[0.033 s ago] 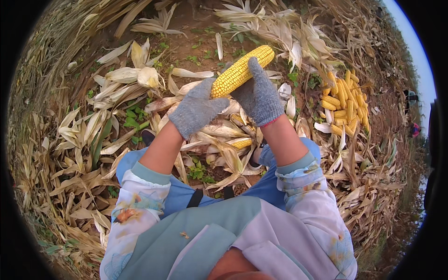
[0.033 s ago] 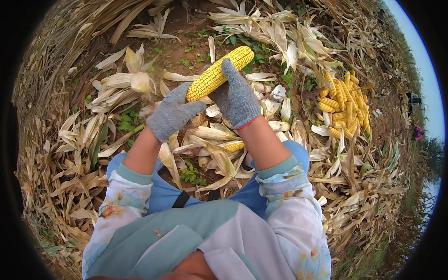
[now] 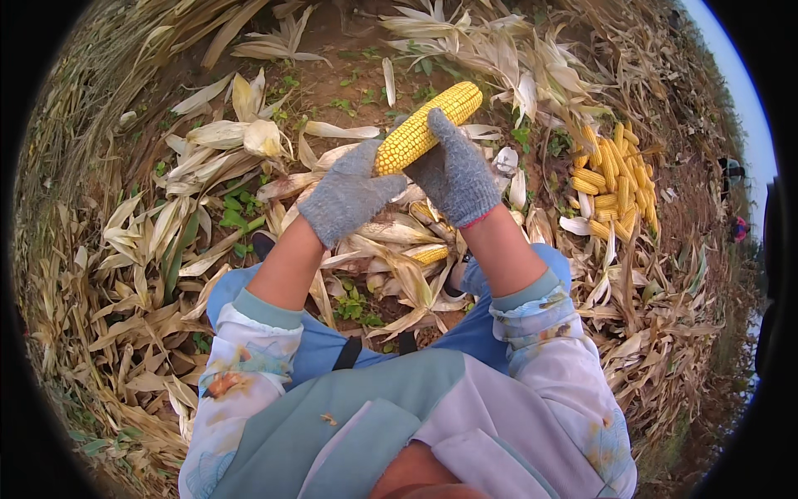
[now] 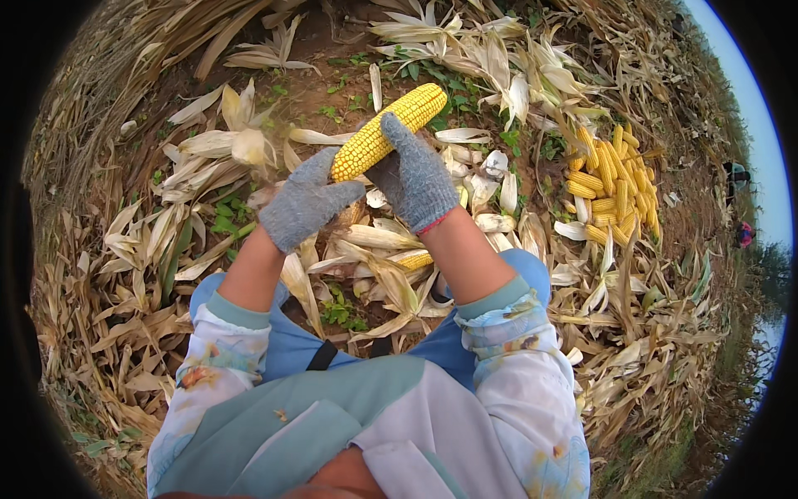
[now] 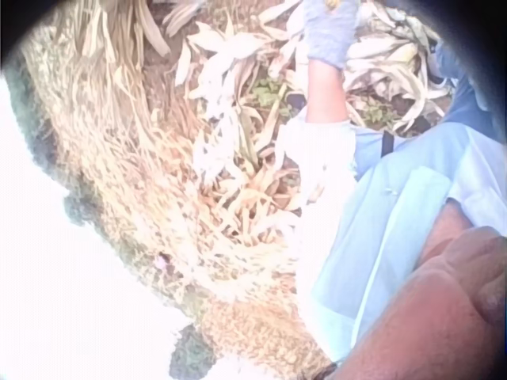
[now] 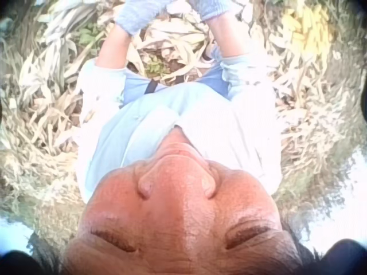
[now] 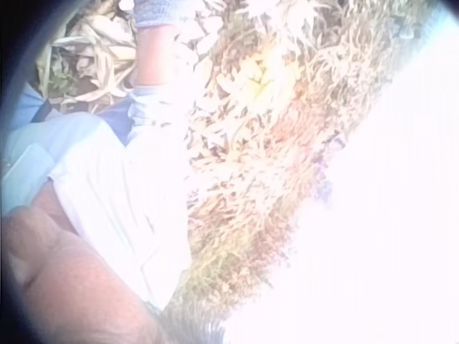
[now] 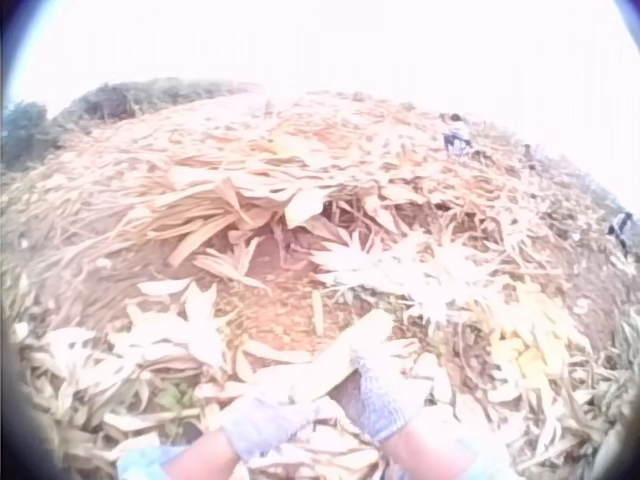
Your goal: The person sits on the ground in a cornfield and repeatedly shucks corn cobs by hand, removing the husks and placing the cleaned cobs into a growing pile nearby.
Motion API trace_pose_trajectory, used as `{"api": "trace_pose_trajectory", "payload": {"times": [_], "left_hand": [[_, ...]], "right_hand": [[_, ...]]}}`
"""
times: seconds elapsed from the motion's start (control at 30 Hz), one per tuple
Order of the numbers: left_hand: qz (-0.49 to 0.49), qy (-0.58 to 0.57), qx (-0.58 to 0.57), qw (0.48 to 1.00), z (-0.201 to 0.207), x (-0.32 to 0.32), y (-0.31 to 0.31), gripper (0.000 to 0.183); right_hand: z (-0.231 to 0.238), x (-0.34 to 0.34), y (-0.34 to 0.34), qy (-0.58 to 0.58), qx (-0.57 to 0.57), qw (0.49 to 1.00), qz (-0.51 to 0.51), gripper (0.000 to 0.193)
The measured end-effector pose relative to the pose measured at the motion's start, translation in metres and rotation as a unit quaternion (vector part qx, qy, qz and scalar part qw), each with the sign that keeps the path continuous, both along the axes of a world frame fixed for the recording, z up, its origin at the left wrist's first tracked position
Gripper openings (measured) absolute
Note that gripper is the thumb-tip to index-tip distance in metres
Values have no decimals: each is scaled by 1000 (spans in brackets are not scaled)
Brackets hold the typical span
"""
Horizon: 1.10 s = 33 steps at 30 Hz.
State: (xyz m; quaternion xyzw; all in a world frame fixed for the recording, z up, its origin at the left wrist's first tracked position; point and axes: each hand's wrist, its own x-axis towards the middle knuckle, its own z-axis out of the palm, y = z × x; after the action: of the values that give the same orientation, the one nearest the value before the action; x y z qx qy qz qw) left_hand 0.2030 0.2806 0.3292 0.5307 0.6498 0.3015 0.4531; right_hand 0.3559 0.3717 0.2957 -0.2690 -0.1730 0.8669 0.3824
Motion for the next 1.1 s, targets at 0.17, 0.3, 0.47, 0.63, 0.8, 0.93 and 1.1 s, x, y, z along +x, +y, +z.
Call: {"api": "trace_pose_trajectory", "payload": {"times": [0.17, 0.3, 0.47, 0.63, 0.8, 0.93, 1.1], "left_hand": [[-93, 32, 149, 984, -7, -2, -10, 25], [-132, 39, 182, 974, -4, -11, -9, 15], [8, 110, 182, 977, 3, -31, -12, 11], [64, 150, 212, 963, -3, -48, -7, 12], [79, 168, 228, 956, -1, -40, -8, 14], [73, 159, 236, 956, -9, -40, -2, 16], [133, -111, 88, 981, -14, -19, 4, 21]], "right_hand": [[0, 13, 3, -26, -32, 998, 41, 48], [-9, 19, 18, 19, -143, 987, -71, 42], [-20, 13, -1, -36, -215, 975, -30, 33], [-12, 39, 16, -9, -205, 967, -153, 30], [42, 109, 79, 11, 62, 874, -483, 45], [47, 111, 70, -43, 123, 919, -373, 43], [22, 48, 17, -313, 324, 892, 31, 55]]}}
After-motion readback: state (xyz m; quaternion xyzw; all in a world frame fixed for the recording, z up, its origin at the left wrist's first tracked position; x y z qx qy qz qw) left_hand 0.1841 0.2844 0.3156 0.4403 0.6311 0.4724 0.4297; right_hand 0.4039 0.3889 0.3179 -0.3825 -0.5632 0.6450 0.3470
